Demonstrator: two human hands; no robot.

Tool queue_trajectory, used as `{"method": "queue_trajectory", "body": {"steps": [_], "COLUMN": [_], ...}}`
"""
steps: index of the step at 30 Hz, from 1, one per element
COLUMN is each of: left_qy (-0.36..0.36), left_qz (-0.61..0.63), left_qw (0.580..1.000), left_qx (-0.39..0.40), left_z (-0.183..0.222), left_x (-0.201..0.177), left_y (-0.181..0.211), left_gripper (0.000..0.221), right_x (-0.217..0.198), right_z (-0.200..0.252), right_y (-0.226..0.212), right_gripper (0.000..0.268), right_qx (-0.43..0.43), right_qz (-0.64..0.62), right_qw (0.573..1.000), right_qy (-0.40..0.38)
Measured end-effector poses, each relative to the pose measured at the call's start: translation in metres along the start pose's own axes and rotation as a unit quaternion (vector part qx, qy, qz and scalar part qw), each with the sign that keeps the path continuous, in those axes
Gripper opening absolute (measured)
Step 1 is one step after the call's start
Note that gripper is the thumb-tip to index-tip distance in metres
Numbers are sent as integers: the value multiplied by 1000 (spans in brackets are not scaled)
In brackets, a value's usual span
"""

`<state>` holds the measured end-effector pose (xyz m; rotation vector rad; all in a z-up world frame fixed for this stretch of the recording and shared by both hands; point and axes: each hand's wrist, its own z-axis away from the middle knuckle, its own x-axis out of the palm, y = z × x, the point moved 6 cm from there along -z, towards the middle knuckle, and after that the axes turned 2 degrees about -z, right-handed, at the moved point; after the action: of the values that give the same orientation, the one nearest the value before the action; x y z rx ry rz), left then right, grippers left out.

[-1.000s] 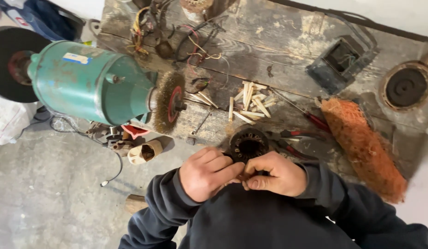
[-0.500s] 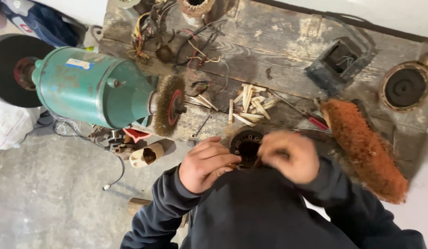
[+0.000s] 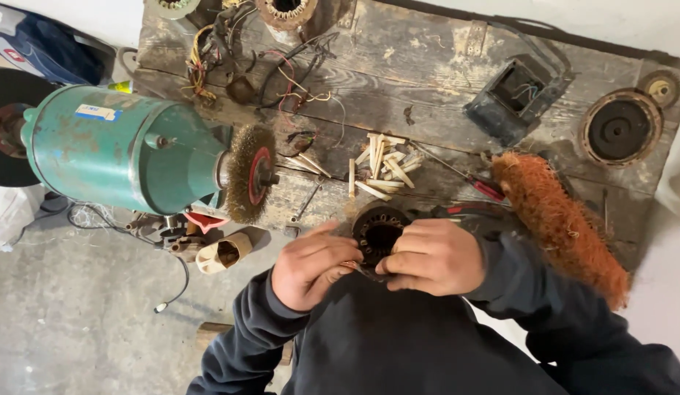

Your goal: The person holds small wooden sticks and a motor armature at a workbench, pressing the stick ends against a spinning wire brush wheel on a bench grinder to clean them, and sets cleaned sticks in a growing pile. They use pliers on the armature, then walk to a bucket of wire scraps on the floor and return to the bench.

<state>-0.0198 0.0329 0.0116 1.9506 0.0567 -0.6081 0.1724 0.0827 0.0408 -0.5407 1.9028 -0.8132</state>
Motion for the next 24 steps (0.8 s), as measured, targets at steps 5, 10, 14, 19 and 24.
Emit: {"method": "queue_trajectory", "body": {"steps": [5, 10, 14, 19, 24], "left_qy": [-91, -89, 49, 135, 131], "left_qz": [247, 320, 255, -60, -109], "left_qw": [956, 911, 949, 978, 981], "left_qx": [-128, -246, -180, 151, 95], "left_z": [-16, 20, 8, -14, -8], "left_x": [5, 59, 59, 36, 52], "left_y": [9, -36, -25, 10, -1], "left_gripper": [35, 40, 37, 30, 24], "right_x": [4, 8, 45, 85, 102], "right_z": [7, 6, 30, 62, 72], "right_y": [1, 0, 5, 35, 61], "right_gripper": [27, 25, 22, 35, 32], "right_qx": [11, 18, 64, 214, 245], "right_qz": [23, 29, -38, -410, -510], "right_qw": [998, 996, 986, 810, 693], "right_qy": [63, 84, 149, 361, 446]}}
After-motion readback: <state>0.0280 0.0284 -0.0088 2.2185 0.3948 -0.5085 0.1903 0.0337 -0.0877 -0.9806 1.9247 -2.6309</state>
